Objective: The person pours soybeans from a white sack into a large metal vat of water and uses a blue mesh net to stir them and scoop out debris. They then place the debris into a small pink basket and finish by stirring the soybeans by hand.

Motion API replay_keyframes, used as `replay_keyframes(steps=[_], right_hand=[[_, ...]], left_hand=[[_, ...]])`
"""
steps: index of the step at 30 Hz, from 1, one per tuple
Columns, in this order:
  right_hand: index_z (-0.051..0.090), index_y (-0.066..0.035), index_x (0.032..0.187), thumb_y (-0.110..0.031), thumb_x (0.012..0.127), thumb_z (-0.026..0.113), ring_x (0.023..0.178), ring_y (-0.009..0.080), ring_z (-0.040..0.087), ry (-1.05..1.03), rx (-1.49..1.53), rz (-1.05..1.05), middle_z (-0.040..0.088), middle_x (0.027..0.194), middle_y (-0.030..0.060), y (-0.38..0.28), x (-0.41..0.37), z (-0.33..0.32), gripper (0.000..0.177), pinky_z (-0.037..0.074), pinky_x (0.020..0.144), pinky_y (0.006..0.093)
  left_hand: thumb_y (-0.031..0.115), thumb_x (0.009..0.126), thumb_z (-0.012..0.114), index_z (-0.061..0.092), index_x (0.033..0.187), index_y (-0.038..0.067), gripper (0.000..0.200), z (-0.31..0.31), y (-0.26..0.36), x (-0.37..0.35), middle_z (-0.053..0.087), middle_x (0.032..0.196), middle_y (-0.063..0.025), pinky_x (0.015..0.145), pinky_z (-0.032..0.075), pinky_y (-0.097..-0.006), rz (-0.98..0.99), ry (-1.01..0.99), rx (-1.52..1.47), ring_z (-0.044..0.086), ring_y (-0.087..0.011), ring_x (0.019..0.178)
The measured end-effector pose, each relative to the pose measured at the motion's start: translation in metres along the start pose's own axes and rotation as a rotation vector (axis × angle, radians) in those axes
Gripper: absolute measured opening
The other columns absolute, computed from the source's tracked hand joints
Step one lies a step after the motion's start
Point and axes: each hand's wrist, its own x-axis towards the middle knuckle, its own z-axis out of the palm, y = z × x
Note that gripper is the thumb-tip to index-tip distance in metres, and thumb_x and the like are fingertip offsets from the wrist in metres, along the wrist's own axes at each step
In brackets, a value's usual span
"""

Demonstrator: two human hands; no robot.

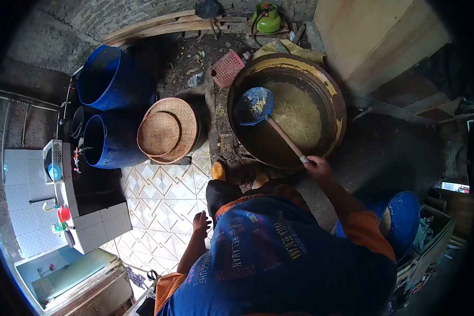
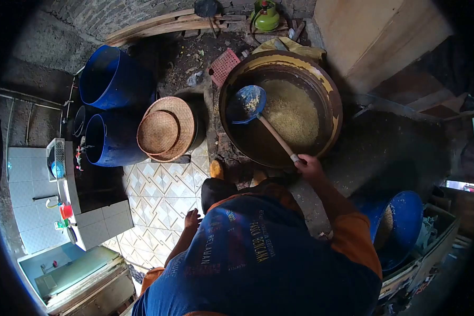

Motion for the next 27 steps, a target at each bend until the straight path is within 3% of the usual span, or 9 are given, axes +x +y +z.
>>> replay_keyframes(steps=[2,4,6,10,12,18,20,22,27], right_hand=[[0.061,0.001,0.099,-0.013,0.079,0.063,0.058,0.0077,0.054,0.032,-0.111,-0.103,0.059,0.068,0.0023,0.013,-0.011,-0.008,0.024,0.045,0.054,0.0249],[0.062,0.001,0.097,-0.015,0.080,0.063,0.058,0.0068,0.053,0.064,-0.222,-0.206,0.058,0.068,0.0011,0.011,-0.020,-0.012,0.024,0.044,0.054,0.0242],[0.061,0.001,0.092,-0.021,0.082,0.062,0.059,0.0077,0.052,-0.009,-0.128,0.064,0.057,0.065,0.0012,-0.019,-0.036,-0.016,0.024,0.042,0.054,0.0248],[0.061,0.000,0.088,-0.024,0.083,0.062,0.058,0.0070,0.049,0.029,-0.054,0.100,0.055,0.063,0.0006,-0.033,-0.055,-0.025,0.025,0.041,0.052,0.0245],[0.062,0.000,0.090,-0.022,0.082,0.062,0.057,0.0075,0.050,0.043,0.001,0.171,0.056,0.064,0.0006,-0.044,-0.063,-0.031,0.023,0.041,0.053,0.0245],[0.061,0.000,0.099,-0.010,0.076,0.062,0.061,0.0076,0.052,0.120,0.056,0.147,0.059,0.071,0.0024,-0.054,-0.082,-0.051,0.026,0.042,0.055,0.0238],[0.061,0.001,0.100,-0.009,0.075,0.062,0.062,0.0078,0.053,0.119,0.012,0.133,0.059,0.072,0.0030,-0.058,-0.082,-0.057,0.027,0.043,0.055,0.0239],[0.060,0.001,0.101,-0.008,0.074,0.062,0.063,0.0080,0.054,0.122,-0.033,0.126,0.060,0.073,0.0036,-0.071,-0.085,-0.060,0.028,0.043,0.055,0.0240],[0.060,0.001,0.100,-0.008,0.075,0.062,0.062,0.0092,0.054,0.182,0.004,0.192,0.060,0.071,0.0039,-0.085,-0.087,-0.059,0.027,0.043,0.056,0.0244]], left_hand=[[0.041,0.087,0.049,0.043,0.121,0.004,0.051,0.000,0.004,0.003,0.055,0.101,-0.0142,0.057,0.046,-0.0342,-0.012,-0.008,0.036,0.059,-0.0254,0.077],[0.041,0.087,0.049,0.043,0.121,0.005,0.049,0.001,0.009,0.005,0.055,0.100,-0.0129,0.055,0.046,-0.0333,-0.017,-0.002,0.044,0.059,-0.0243,0.075],[0.040,0.087,0.050,0.047,0.115,0.004,0.046,0.002,0.016,0.004,0.053,0.092,-0.0098,0.049,0.044,-0.0288,0.013,0.013,0.047,0.059,-0.0194,0.070],[0.043,0.087,0.049,0.043,0.122,0.007,0.051,0.001,0.034,0.013,0.054,0.102,-0.0121,0.054,0.045,-0.0333,0.046,-0.008,0.162,0.061,-0.0235,0.075],[0.041,0.087,0.048,0.044,0.120,0.007,0.048,0.004,0.050,0.012,0.055,0.099,-0.0105,0.053,0.044,-0.0329,0.061,-0.002,0.172,0.061,-0.0221,0.074],[0.038,0.086,0.052,0.047,0.116,0.004,0.046,0.014,0.100,0.015,0.058,0.093,-0.0099,0.050,0.045,-0.0303,0.178,0.026,0.216,0.061,-0.0181,0.068],[0.038,0.086,0.053,0.049,0.115,0.004,0.045,0.020,0.123,0.014,0.058,0.091,-0.0088,0.049,0.044,-0.0303,0.194,0.035,0.210,0.060,-0.0177,0.067],[0.041,0.086,0.051,0.046,0.118,0.006,0.048,0.021,0.141,0.018,0.056,0.099,-0.0100,0.053,0.044,-0.0307,0.214,-0.037,0.269,0.060,-0.0196,0.075],[0.041,0.086,0.052,0.048,0.115,0.005,0.047,0.035,0.188,0.024,0.057,0.095,-0.0080,0.051,0.044,-0.0287,0.290,-0.063,0.289,0.060,-0.0177,0.072]])
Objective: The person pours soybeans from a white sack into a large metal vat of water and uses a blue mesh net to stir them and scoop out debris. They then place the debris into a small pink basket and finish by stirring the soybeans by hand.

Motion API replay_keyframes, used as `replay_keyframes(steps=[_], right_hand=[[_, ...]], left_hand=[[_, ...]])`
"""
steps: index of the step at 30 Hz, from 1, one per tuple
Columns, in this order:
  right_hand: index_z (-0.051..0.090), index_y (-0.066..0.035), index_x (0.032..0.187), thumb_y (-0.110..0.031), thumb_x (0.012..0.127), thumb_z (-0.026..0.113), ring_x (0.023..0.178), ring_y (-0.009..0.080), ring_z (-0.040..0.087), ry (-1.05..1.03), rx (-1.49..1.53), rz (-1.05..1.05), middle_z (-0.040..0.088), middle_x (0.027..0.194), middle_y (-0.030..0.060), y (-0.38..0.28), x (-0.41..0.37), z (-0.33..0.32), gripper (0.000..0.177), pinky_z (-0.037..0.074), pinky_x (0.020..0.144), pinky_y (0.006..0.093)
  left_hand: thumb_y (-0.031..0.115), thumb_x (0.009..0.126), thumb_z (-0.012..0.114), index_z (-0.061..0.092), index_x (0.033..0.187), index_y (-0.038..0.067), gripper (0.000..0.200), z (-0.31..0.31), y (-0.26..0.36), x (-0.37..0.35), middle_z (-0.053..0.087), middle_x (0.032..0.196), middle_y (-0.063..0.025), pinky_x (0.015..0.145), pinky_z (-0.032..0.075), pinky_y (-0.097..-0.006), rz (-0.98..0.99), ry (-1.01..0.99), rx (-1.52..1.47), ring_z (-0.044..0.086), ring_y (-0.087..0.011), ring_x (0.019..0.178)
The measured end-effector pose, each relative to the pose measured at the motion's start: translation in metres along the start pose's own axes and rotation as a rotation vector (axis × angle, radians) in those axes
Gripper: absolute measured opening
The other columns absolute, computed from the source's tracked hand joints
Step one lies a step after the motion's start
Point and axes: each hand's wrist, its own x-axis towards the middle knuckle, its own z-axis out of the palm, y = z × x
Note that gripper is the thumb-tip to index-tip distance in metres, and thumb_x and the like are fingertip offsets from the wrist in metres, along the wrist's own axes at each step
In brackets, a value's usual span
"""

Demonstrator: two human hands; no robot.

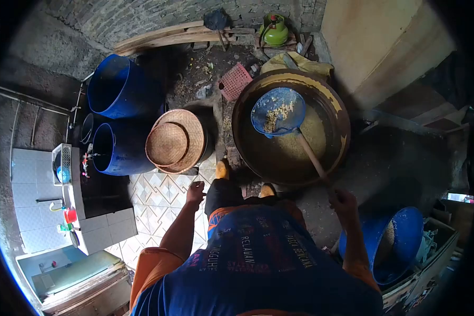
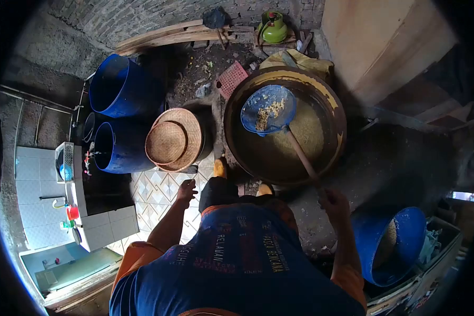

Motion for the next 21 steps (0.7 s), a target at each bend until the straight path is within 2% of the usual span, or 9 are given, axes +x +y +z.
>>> replay_keyframes(steps=[5,7,8,10,11,13,17,19,21], right_hand=[[0.060,0.002,0.100,-0.010,0.076,0.062,0.059,0.0088,0.052,0.054,-0.040,0.094,0.059,0.068,0.0043,-0.041,-0.003,0.006,0.027,0.042,0.055,0.0235],[0.060,0.002,0.100,-0.010,0.076,0.061,0.059,0.0085,0.052,0.103,-0.026,0.126,0.058,0.068,0.0046,-0.057,-0.003,0.015,0.027,0.042,0.054,0.0233],[0.060,0.002,0.100,-0.010,0.076,0.061,0.059,0.0083,0.052,0.123,-0.034,0.156,0.058,0.069,0.0047,-0.065,-0.002,0.020,0.027,0.042,0.054,0.0231],[0.059,0.002,0.100,-0.009,0.076,0.060,0.060,0.0081,0.052,0.160,-0.055,0.193,0.058,0.070,0.0047,-0.077,-0.002,0.031,0.027,0.041,0.053,0.0230],[0.059,0.003,0.100,-0.007,0.076,0.060,0.060,0.0083,0.052,0.185,0.021,0.184,0.058,0.070,0.0043,-0.080,-0.003,0.036,0.026,0.041,0.053,0.0228],[0.059,0.003,0.100,-0.006,0.075,0.059,0.059,0.0084,0.052,0.216,0.080,0.183,0.058,0.070,0.0040,-0.101,-0.005,0.049,0.026,0.040,0.052,0.0226],[0.059,0.003,0.098,-0.004,0.073,0.058,0.056,0.0098,0.052,0.298,-0.003,0.273,0.057,0.070,0.0042,-0.148,-0.010,0.067,0.026,0.041,0.051,0.0231],[0.058,0.003,0.097,-0.005,0.073,0.058,0.056,0.0107,0.053,0.297,-0.047,0.284,0.057,0.070,0.0047,-0.164,-0.007,0.074,0.025,0.041,0.050,0.0239],[0.059,0.003,0.097,0.001,0.073,0.054,0.055,0.0095,0.050,0.340,-0.041,0.321,0.056,0.070,0.0042,-0.184,-0.004,0.083,0.024,0.039,0.050,0.0225]], left_hand=[[0.041,0.085,0.053,0.051,0.110,0.005,0.044,0.005,0.002,0.064,0.057,0.088,-0.0065,0.051,0.044,-0.0281,0.098,-0.056,0.034,0.056,-0.0135,0.063],[0.041,0.084,0.054,0.053,0.106,0.006,0.042,0.004,-0.007,0.105,0.057,0.080,-0.0044,0.049,0.042,-0.0274,0.256,-0.118,0.287,0.054,-0.0122,0.061],[0.041,0.084,0.054,0.053,0.106,0.006,0.042,0.006,-0.025,0.133,0.057,0.080,-0.0044,0.049,0.042,-0.0274,0.262,-0.134,0.281,0.054,-0.0122,0.061],[0.040,0.084,0.055,0.054,0.103,0.008,0.037,0.011,-0.056,0.179,0.057,0.075,-0.0025,0.048,0.041,-0.0274,0.615,-0.223,0.041,0.054,-0.0118,0.060],[0.040,0.084,0.055,0.054,0.103,0.008,0.037,0.010,-0.033,0.170,0.057,0.075,-0.0025,0.048,0.041,-0.0274,0.612,-0.244,0.033,0.054,-0.0118,0.060],[0.040,0.084,0.054,0.055,0.102,0.011,0.034,-0.001,0.039,0.124,0.057,0.075,-0.0015,0.047,0.040,-0.0278,0.065,-0.173,0.062,0.054,-0.0120,0.059],[0.040,0.083,0.054,0.055,0.103,0.010,0.036,-0.018,0.044,0.157,0.057,0.076,-0.0027,0.050,0.043,-0.0288,0.143,-0.271,0.095,0.053,-0.0129,0.059],[0.039,0.083,0.054,0.055,0.103,0.010,0.036,-0.030,0.058,0.163,0.057,0.075,-0.0031,0.051,0.044,-0.0293,0.115,-0.281,0.081,0.053,-0.0131,0.059],[0.038,0.083,0.054,0.055,0.104,0.009,0.036,-0.039,0.052,0.186,0.057,0.075,-0.0034,0.052,0.045,-0.0298,0.101,-0.285,0.070,0.054,-0.0133,0.059]])
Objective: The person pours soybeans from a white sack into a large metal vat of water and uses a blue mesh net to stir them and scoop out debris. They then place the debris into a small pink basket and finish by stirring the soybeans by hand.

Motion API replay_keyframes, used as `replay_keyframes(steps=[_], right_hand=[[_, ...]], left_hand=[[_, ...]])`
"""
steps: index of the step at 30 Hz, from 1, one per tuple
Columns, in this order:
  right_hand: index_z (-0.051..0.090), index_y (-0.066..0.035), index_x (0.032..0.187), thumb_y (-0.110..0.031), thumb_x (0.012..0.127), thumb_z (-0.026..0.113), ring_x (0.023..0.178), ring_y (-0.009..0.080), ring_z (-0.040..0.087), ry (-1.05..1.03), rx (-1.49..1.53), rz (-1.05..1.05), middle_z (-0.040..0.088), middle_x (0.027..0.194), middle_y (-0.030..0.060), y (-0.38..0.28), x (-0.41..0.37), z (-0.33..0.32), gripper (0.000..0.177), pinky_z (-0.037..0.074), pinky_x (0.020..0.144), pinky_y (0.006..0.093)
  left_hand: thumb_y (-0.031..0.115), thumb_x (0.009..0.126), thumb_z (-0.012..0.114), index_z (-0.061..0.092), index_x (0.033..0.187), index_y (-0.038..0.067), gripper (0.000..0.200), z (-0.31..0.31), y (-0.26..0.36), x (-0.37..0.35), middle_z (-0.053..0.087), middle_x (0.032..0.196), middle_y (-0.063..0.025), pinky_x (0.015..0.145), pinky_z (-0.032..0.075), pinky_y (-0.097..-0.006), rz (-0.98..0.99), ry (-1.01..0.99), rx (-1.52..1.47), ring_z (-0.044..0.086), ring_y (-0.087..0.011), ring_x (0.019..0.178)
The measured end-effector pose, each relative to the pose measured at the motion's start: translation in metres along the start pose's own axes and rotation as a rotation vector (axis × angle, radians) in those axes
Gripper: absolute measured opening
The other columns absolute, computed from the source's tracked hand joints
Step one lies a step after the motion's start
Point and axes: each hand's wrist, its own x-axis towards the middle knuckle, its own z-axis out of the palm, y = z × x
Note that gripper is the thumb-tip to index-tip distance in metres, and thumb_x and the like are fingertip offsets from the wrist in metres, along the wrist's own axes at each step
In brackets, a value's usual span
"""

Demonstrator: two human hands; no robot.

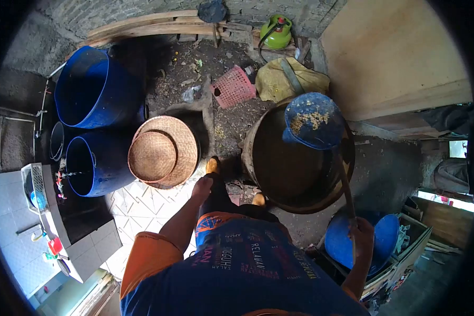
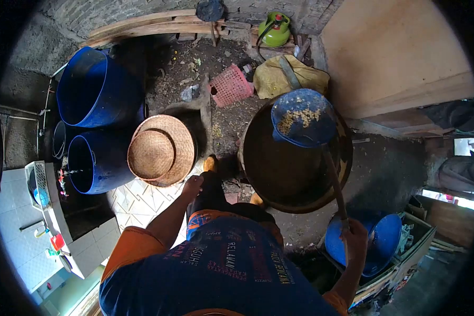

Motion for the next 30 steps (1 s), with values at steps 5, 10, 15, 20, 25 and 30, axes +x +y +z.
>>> replay_keyframes(steps=[5,10,15,20,25,30], right_hand=[[0.058,0.003,0.095,0.001,0.073,0.055,0.055,0.0095,0.050,-0.014,0.122,-0.050,0.056,0.069,0.0035,0.029,0.016,-0.013,0.023,0.039,0.050,0.0228],[0.058,0.003,0.095,0.000,0.073,0.057,0.057,0.0092,0.050,-0.083,0.267,-0.067,0.056,0.071,0.0031,0.088,0.039,-0.028,0.023,0.040,0.051,0.0233],[0.057,0.002,0.089,0.000,0.071,0.059,0.050,0.0113,0.049,-0.040,0.105,-0.002,0.052,0.063,0.0023,0.102,0.021,-0.018,0.019,0.040,0.046,0.0242],[0.055,0.001,0.078,-0.002,0.066,0.064,0.049,0.0142,0.052,0.023,0.010,0.159,0.055,0.062,0.0065,0.099,0.007,0.008,0.015,0.043,0.044,0.0265],[0.053,-0.002,0.079,-0.007,0.063,0.062,0.042,0.0154,0.049,0.013,0.061,0.222,0.051,0.056,0.0049,0.151,-0.003,0.034,0.019,0.041,0.039,0.0273],[0.055,-0.003,0.090,-0.034,0.084,0.055,0.078,0.0247,0.055,0.135,1.127,0.789,0.055,0.086,0.0104,0.205,-0.023,0.033,0.032,0.048,0.069,0.0374]], left_hand=[[0.031,0.083,0.049,0.057,0.101,0.010,0.029,-0.029,0.049,0.013,0.061,0.094,-0.0182,0.078,0.048,-0.0389,0.044,0.188,0.444,0.060,-0.0318,0.087],[0.041,0.081,0.055,0.059,0.103,0.011,0.038,-0.025,0.089,0.008,0.062,0.101,-0.0132,0.081,0.046,-0.0396,0.167,0.162,0.377,0.059,-0.0305,0.095],[0.041,0.084,0.054,0.055,0.115,0.007,0.046,-0.003,0.137,0.061,0.058,0.112,-0.0158,0.088,0.043,-0.0386,0.299,0.129,0.582,0.055,-0.0307,0.103],[0.038,0.081,0.056,0.050,0.120,0.006,0.050,0.018,0.168,0.189,0.050,0.122,-0.0173,0.094,0.039,-0.0402,0.483,0.030,0.755,0.048,-0.0341,0.112],[0.034,0.079,0.058,0.041,0.129,0.015,0.056,0.049,0.201,0.304,0.043,0.126,-0.0182,0.097,0.037,-0.0421,0.459,0.102,0.816,0.041,-0.0357,0.117],[0.025,0.078,0.059,0.030,0.135,0.024,0.065,0.082,0.249,0.378,0.025,0.140,-0.0168,0.097,0.035,-0.0502,0.561,0.165,1.071,0.028,-0.0414,0.126]])
